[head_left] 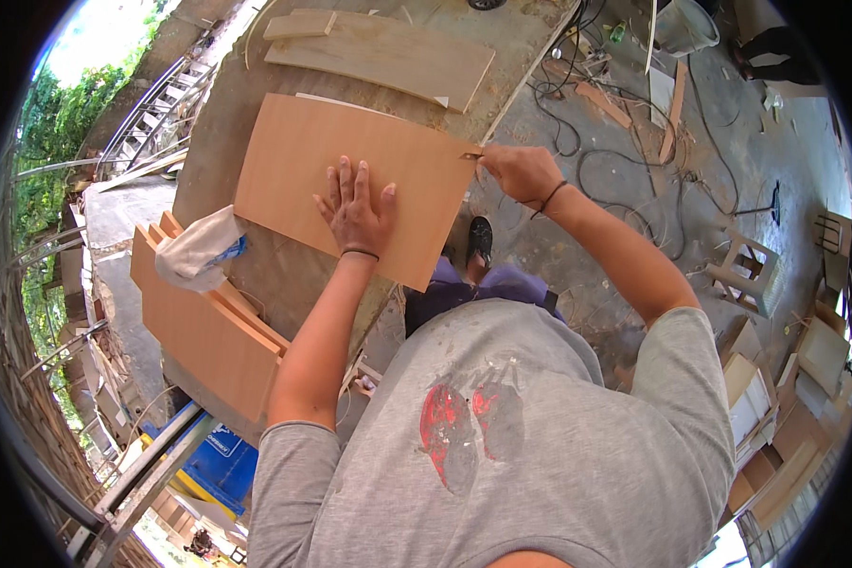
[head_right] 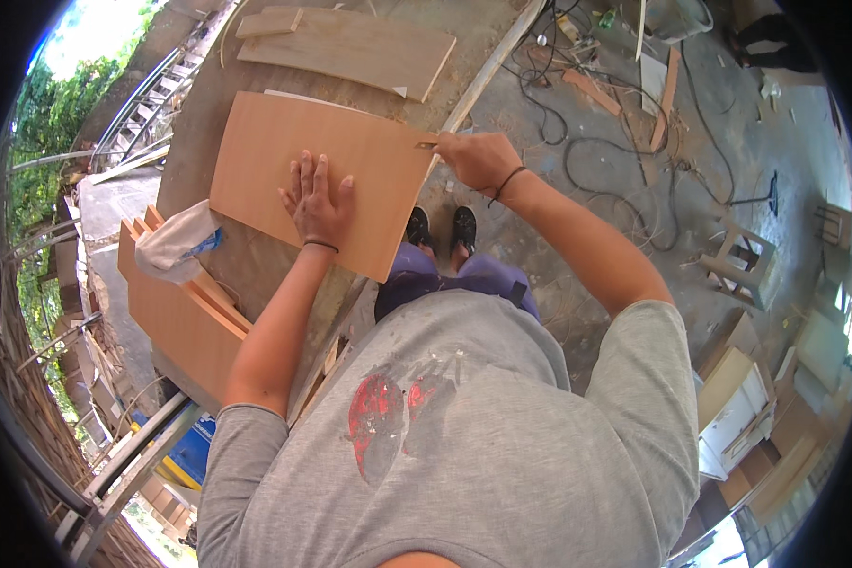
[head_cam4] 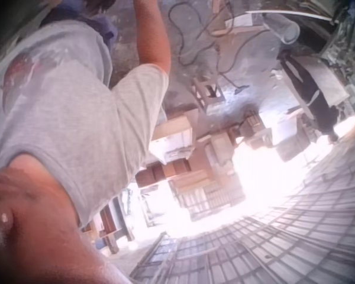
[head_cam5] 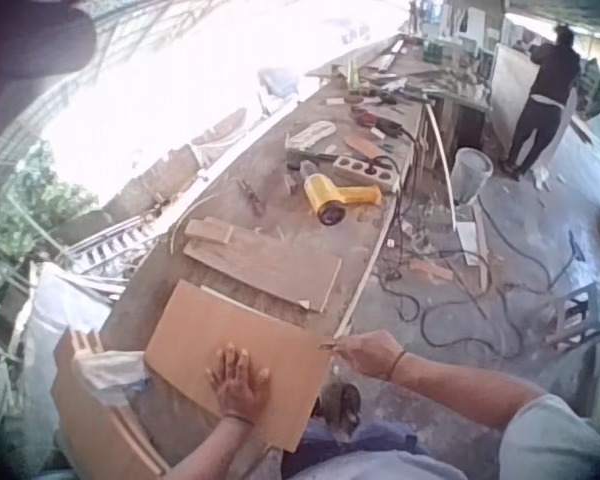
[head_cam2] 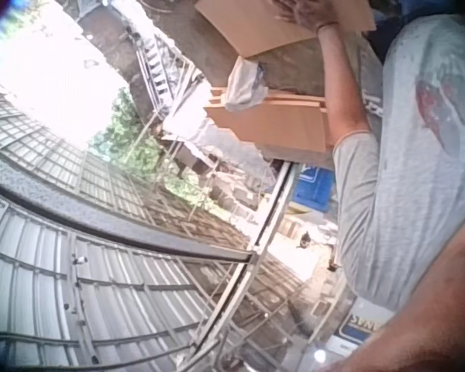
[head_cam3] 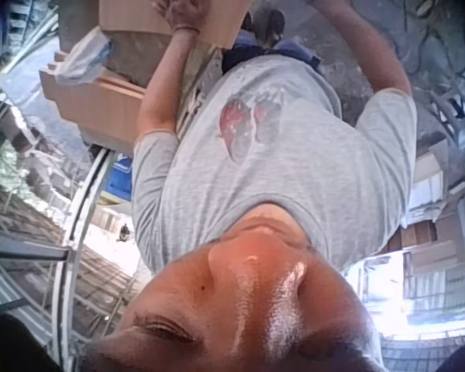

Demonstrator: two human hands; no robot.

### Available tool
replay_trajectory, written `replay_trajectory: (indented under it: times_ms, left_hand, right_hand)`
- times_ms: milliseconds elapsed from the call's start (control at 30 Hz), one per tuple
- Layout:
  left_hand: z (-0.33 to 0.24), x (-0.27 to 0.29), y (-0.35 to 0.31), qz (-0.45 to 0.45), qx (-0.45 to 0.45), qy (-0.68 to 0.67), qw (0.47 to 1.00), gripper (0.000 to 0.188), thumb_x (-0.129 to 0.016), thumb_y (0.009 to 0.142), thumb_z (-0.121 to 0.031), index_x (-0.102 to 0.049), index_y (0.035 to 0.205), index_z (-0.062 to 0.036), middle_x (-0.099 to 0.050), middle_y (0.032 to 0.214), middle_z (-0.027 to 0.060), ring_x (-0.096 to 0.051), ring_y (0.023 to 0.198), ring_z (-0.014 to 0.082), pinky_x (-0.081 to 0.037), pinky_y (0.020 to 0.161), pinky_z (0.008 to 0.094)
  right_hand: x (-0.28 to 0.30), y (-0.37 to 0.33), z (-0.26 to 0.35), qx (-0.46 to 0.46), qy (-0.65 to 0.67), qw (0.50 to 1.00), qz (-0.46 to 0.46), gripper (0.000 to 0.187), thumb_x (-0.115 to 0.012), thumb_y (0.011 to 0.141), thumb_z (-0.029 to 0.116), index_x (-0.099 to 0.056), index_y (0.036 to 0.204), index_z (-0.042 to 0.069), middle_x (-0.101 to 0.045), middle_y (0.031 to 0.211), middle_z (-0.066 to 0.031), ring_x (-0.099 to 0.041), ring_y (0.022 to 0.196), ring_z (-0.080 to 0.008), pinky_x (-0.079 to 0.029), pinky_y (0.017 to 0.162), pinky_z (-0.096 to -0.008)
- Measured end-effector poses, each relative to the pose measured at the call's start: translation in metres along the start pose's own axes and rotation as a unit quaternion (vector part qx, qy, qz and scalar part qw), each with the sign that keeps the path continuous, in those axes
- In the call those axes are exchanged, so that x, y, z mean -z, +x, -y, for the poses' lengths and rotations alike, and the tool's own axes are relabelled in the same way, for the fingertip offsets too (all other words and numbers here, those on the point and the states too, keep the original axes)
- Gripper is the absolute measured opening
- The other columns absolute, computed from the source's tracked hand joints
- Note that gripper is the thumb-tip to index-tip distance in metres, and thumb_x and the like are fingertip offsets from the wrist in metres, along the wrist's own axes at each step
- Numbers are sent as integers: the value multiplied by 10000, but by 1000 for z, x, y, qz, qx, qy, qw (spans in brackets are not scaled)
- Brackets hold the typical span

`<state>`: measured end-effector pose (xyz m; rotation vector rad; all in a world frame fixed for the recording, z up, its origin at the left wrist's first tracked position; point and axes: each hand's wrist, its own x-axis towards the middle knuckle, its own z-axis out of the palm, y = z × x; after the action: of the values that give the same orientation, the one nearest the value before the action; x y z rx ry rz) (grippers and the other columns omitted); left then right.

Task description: The person applies adhesive edging to the side of a wood panel by hand, uses a small block to press it down, trims the excess edging using a blade, and then wipes the panel with a cloth and liquid.

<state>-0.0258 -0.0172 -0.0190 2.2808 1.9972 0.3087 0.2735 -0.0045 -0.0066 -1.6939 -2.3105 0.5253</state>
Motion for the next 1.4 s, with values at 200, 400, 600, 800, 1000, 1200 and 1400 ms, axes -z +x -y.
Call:
replay_trajectory:
  times_ms: [200,400,600,800,1000,1200,1400]
  left_hand:
    - [-2,3,4,3,3,-5,1000,630,-482,887,-530,-450,1393,-155,-299,1533,77,-198,1438,307,-46,1119,616]
    - [-6,2,6,2,6,-2,1000,632,-480,886,-535,-452,1390,-156,-298,1534,76,-199,1439,302,-50,1119,616]
    - [-4,4,0,8,6,-7,1000,634,-488,882,-534,-454,1389,-156,-294,1537,68,-192,1441,298,-43,1123,607]
    - [-4,3,1,4,8,-12,1000,622,-491,888,-522,-456,1387,-152,-293,1538,67,-194,1440,298,-42,1126,600]
    - [-5,3,1,4,0,0,1000,617,-489,891,-518,-460,1384,-149,-295,1536,72,-197,1439,302,-50,1126,601]
    - [-5,3,1,0,1,-13,1000,617,-487,893,-521,-459,1384,-150,-302,1531,80,-195,1438,307,-55,1119,616]
    - [-5,6,1,8,3,-4,1000,608,-492,894,-513,-463,1380,-149,-302,1530,75,-194,1439,305,-57,1117,620]
  right_hand:
    - [1,3,2,-14,34,997,-69,126,-529,895,231,-636,937,177,-657,790,-99,-646,710,-326,-492,560,-446]
    - [14,15,-8,-57,-33,997,-26,172,-485,917,257,-593,925,123,-675,766,-124,-667,709,-331,-520,597,-445]
    - [8,2,9,-2,15,999,-43,178,-490,918,257,-601,919,118,-674,748,-121,-661,682,-339,-508,565,-457]
    - [4,-2,16,-26,-5,1000,-9,174,-505,913,259,-592,906,110,-670,767,-125,-664,708,-329,-509,566,-447]
    - [13,2,-9,-27,-22,998,-55,120,-546,888,233,-580,891,118,-664,794,-114,-658,701,-328,-510,563,-437]
    - [-32,-20,9,98,70,986,-119,69,-564,860,189,-574,889,128,-649,790,-99,-650,718,-317,-509,584,-422]
    - [-28,0,-17,-29,19,988,-152,73,-561,866,203,-564,871,129,-629,752,-100,-639,712,-310,-502,583,-417]
